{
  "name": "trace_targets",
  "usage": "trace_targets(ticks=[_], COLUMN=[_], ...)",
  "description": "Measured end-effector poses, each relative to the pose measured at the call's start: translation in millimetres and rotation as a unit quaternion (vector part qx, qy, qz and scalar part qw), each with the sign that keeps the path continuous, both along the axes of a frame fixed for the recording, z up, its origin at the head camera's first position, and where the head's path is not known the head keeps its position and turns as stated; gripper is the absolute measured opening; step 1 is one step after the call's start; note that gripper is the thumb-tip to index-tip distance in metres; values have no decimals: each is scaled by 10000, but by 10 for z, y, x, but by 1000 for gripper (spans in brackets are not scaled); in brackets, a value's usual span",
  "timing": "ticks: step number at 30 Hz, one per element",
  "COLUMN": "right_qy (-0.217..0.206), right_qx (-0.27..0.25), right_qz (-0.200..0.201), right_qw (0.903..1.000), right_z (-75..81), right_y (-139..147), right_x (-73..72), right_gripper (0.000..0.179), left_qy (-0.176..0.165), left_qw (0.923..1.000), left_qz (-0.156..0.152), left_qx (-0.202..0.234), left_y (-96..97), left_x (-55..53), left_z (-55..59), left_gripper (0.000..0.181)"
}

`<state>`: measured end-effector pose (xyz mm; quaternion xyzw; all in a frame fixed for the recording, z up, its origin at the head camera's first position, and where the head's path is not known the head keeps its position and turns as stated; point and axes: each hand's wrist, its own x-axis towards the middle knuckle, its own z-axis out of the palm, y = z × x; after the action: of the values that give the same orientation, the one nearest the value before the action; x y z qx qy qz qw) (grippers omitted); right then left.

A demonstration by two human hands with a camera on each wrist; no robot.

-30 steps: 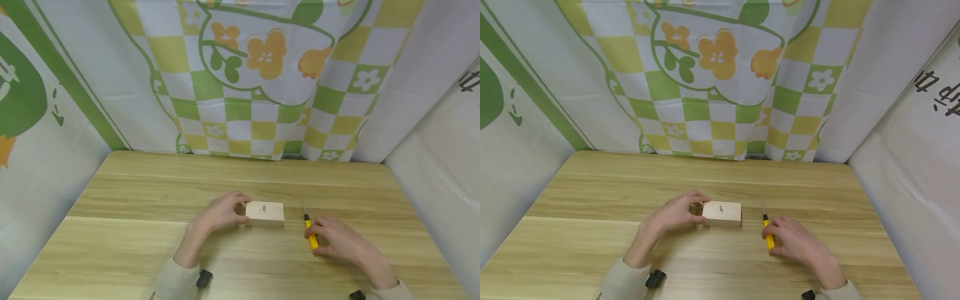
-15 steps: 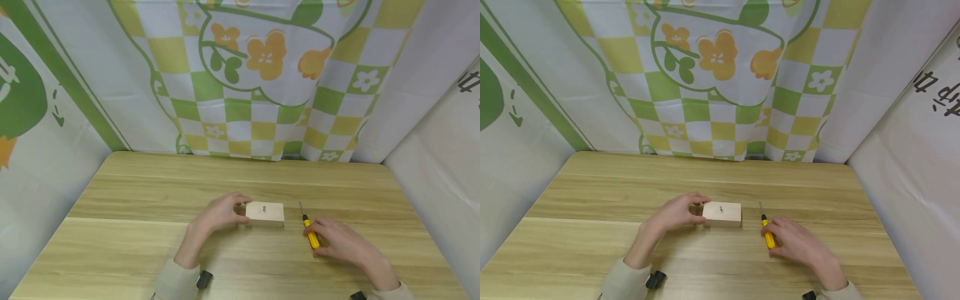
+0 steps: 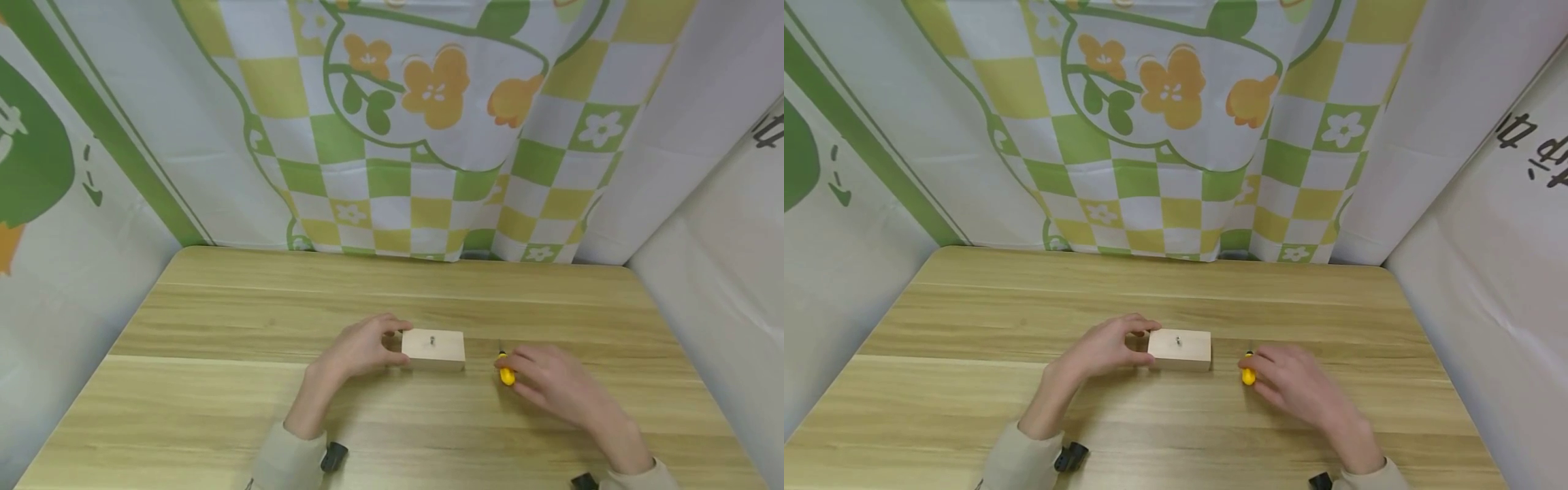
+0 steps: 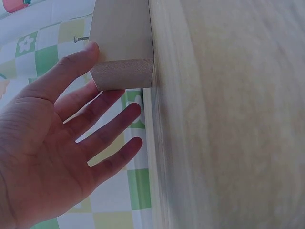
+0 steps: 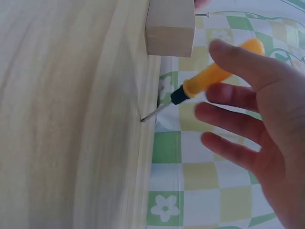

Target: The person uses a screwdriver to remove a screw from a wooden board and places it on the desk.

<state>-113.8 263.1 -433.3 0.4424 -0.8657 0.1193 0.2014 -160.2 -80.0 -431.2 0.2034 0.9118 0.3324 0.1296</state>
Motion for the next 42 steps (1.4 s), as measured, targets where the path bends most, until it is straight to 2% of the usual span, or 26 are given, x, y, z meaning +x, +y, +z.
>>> trace_targets(ticks=[2, 11, 17, 22, 33, 42], right_qy=[201, 310, 457, 606, 527, 158], right_qx=[-139, -718, -1220, -1314, -1515, -1502], right_qz=[-47, -258, -140, -85, 124, 63], right_qw=[9997, 9966, 9914, 9894, 9870, 9885], right_z=[32, 164, 230, 276, 382, 533], right_y=[-19, -112, -219, -286, -414, -607], right_x=[-9, -20, -39, -52, -99, -173], right_gripper=[46, 41, 41, 44, 40, 44], left_qy=[11, -12, 34, 16, -59, -73], left_qw=[10000, 10000, 10000, 10000, 9998, 9998], left_qz=[-10, -26, -67, -63, -100, -103], left_qx=[4, 20, 20, 63, 165, 172], left_y=[0, 0, -2, 0, 12, 15], left_x=[0, -7, -6, -4, -2, -12], left_z=[-1, -4, 3, 10, 24, -6], left_gripper=[62, 63, 62, 62, 61, 60])
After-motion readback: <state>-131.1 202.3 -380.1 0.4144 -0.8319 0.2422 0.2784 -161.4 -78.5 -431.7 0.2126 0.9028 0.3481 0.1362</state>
